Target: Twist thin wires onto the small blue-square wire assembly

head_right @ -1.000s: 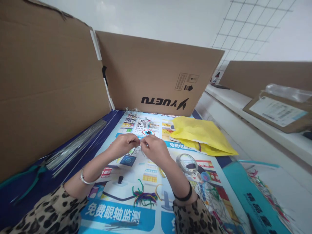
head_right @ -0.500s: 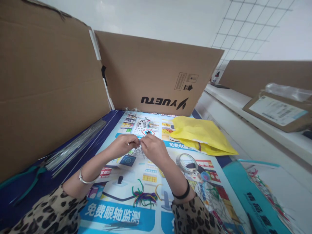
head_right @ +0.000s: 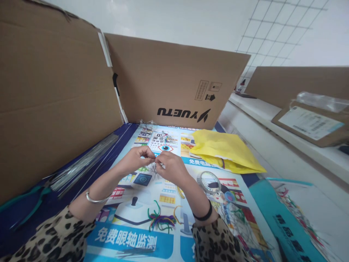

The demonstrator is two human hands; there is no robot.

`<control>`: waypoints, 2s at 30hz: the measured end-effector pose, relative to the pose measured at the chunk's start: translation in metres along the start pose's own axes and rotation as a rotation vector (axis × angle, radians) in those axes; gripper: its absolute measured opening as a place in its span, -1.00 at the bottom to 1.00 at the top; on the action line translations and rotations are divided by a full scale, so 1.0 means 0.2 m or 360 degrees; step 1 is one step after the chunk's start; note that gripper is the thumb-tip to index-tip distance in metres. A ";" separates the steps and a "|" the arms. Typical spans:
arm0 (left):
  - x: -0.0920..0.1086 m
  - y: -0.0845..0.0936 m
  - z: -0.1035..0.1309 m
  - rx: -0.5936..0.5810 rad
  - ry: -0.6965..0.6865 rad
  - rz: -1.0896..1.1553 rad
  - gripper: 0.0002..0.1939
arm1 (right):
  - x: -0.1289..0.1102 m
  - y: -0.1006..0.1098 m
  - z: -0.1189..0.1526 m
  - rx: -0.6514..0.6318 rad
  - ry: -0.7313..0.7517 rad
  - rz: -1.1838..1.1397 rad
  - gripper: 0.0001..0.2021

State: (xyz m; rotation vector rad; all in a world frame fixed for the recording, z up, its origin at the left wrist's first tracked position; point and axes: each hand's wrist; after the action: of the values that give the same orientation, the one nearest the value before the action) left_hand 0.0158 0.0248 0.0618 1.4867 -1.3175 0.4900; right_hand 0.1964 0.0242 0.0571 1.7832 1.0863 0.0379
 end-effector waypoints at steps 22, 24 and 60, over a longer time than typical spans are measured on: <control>-0.01 -0.03 0.01 0.0067 -0.0465 -0.0240 -0.85 | 0.01 -0.03 -0.02 -0.0090 -0.0472 -0.0410 -0.89; -0.01 -0.03 0.01 0.0056 -0.0452 -0.0240 -0.84 | 0.01 -0.03 -0.02 -0.0076 -0.0497 -0.0429 -0.90; 0.01 0.09 -0.02 0.0334 0.0284 -0.0790 -0.89 | 0.17 0.62 0.19 -0.0898 -0.0888 0.0622 -0.88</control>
State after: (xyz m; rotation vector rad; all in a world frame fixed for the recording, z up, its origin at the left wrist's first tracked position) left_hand 0.0011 0.0293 0.0730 1.8254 -0.7357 0.4298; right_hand 0.3153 0.0077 0.1170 1.3408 0.2749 0.0705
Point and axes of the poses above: each hand's wrist, its own z-axis away from the middle knuckle, its own y-axis out of the back of the hand, x = y × z, and after that the axes turned 8 degrees about -y, right-handed
